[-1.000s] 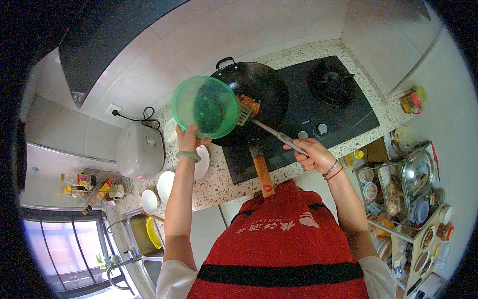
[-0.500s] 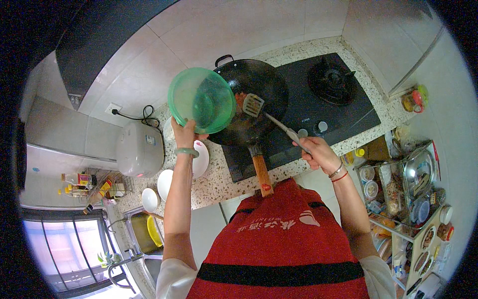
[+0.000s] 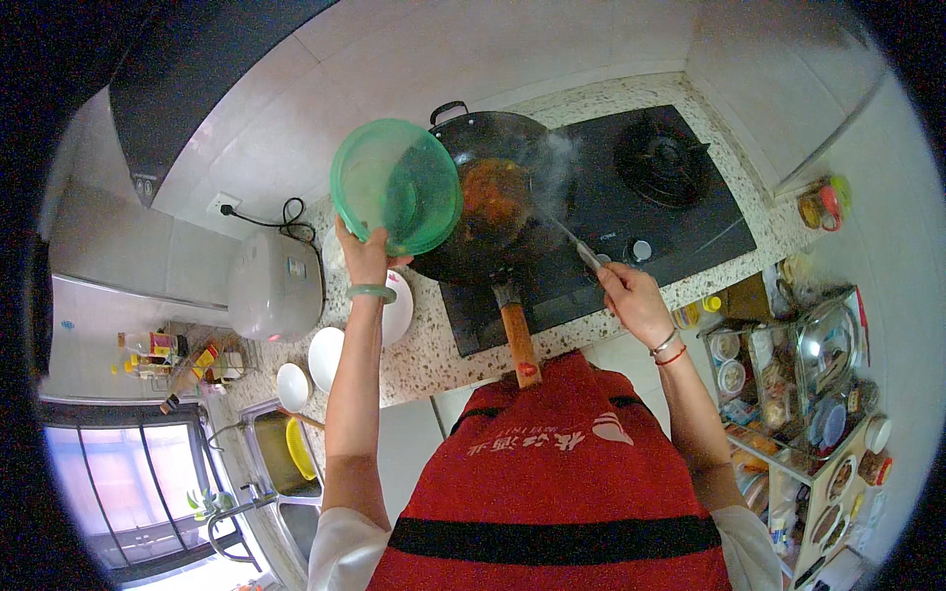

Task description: The person stir-fries ingredients in a wok, adds water from a bowl, and then adds salt. They crack an egg into a bowl and whisk it with chopsticks while the food continues to cook in the wok.

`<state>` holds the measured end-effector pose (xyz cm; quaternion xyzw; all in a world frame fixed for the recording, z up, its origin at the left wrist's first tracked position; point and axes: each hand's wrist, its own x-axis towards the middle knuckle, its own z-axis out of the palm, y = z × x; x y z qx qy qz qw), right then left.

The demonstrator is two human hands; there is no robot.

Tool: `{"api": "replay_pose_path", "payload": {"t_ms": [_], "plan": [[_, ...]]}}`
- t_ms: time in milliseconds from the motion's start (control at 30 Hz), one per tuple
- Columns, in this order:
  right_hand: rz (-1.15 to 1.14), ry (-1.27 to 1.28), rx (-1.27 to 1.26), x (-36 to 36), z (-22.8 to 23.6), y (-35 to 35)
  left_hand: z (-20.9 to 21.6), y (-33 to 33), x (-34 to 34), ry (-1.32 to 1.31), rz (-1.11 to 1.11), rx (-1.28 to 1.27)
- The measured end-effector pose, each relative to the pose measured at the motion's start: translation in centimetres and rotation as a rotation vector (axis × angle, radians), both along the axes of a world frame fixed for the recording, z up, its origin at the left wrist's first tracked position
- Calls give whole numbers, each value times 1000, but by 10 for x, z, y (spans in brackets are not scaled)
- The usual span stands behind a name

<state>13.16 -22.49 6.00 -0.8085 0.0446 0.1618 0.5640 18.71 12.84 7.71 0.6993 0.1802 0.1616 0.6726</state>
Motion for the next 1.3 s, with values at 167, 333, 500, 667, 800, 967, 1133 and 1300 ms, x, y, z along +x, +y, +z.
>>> {"api": "replay_pose_path", "payload": {"t_ms": [167,333,500,667,800,967,1133,1300], "plan": [[-32,-80,-34,2,-4,1,-2,-2,3,-76,-1,16],[-88,-187,-69,3,-9,2,-3,-4,4,-104,39,44],[-78,-204,-51,6,-13,-3,-2,-5,6,-92,43,81],[-67,-140,-51,7,-11,-2,-5,-4,9,-94,58,24],[-62,-109,-4,8,-10,4,-10,4,11,-83,34,-174],[-41,270,241,16,-1,8,-20,27,10,-40,39,-464],[15,541,445,31,0,4,-3,20,3,-113,147,-355],[132,579,613,43,-7,3,3,26,-4,-63,99,-288]]}}
